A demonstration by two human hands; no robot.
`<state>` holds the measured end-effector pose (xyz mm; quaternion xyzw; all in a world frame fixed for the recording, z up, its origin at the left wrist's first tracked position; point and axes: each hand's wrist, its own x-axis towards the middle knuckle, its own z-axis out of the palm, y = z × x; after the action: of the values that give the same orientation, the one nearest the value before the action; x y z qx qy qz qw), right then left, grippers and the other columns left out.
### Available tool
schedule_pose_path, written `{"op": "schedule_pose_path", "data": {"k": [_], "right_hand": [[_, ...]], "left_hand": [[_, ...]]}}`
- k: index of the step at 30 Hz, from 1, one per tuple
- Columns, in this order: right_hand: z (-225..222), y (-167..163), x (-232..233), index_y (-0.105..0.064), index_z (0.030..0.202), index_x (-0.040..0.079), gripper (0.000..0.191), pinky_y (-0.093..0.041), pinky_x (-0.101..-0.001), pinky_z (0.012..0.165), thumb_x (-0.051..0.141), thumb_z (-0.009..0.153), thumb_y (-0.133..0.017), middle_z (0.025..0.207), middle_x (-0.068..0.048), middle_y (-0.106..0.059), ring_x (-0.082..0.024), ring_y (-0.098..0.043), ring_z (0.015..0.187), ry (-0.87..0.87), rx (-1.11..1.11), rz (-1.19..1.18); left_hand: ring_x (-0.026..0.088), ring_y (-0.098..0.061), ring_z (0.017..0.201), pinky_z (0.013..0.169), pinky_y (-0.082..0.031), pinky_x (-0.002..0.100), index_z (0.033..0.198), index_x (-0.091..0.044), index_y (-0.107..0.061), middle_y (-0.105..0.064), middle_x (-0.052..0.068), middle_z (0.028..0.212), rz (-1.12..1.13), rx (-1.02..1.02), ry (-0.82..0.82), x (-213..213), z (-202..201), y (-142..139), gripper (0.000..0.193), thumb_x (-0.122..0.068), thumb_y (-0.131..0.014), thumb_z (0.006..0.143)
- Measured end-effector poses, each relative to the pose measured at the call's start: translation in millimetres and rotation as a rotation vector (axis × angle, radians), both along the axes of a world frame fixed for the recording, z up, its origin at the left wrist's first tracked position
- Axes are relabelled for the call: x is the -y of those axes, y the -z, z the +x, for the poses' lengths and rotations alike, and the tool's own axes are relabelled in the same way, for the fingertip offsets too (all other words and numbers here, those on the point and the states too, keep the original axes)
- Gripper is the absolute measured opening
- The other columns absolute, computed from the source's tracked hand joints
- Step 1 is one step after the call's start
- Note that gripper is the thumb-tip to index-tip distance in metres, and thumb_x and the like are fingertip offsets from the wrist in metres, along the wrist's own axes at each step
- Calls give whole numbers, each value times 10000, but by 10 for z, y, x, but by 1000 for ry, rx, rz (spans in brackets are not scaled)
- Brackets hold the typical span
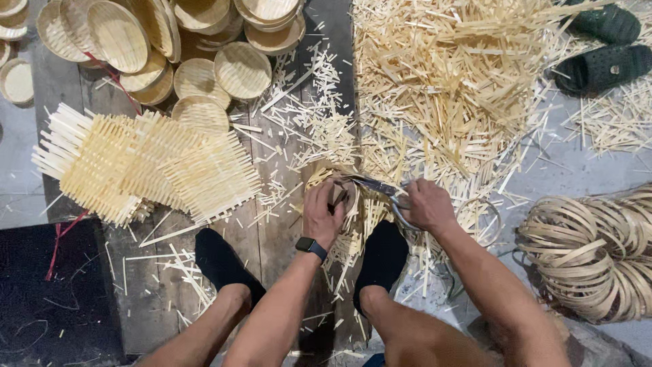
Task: The person weaves bamboo strips to create small containers, using a circular base for shape and trimming excess material with scissors.
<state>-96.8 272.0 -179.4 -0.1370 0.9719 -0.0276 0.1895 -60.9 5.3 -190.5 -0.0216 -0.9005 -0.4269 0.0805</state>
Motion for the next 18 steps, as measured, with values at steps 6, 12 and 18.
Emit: {"op": "schedule_pose_path", "data": {"k": [6,12,18], "right_hand": [[-79,110,193,-618,1062,42,530,-566,-432,777,547,902,-609,940,-136,-611,-264,-636,871,8,61,49],[-117,-4,-36,-618,1082,37,428,-551,-427,776,443,946,-593,946,-155,-596,-268,-618,838,-36,57,68],[-120,72,230,-625,1066,27,467,-554,-427,821,468,917,-593,952,-162,-627,-275,-641,888,-18,103,63]], "left_hand": [[385,-562,1202,1089,-457,484,1356,-78,-580,-634,157,1257,-27,60,151,92,-21,-130,626,-2,-747,758],[371,-567,1190,1025,-491,460,1282,-104,-647,-629,136,1226,34,38,134,94,-16,-123,563,47,-746,749],[354,-588,1217,1051,-510,439,1234,-113,-703,-655,108,1271,-52,42,262,163,-86,-80,545,95,-679,731]]}}
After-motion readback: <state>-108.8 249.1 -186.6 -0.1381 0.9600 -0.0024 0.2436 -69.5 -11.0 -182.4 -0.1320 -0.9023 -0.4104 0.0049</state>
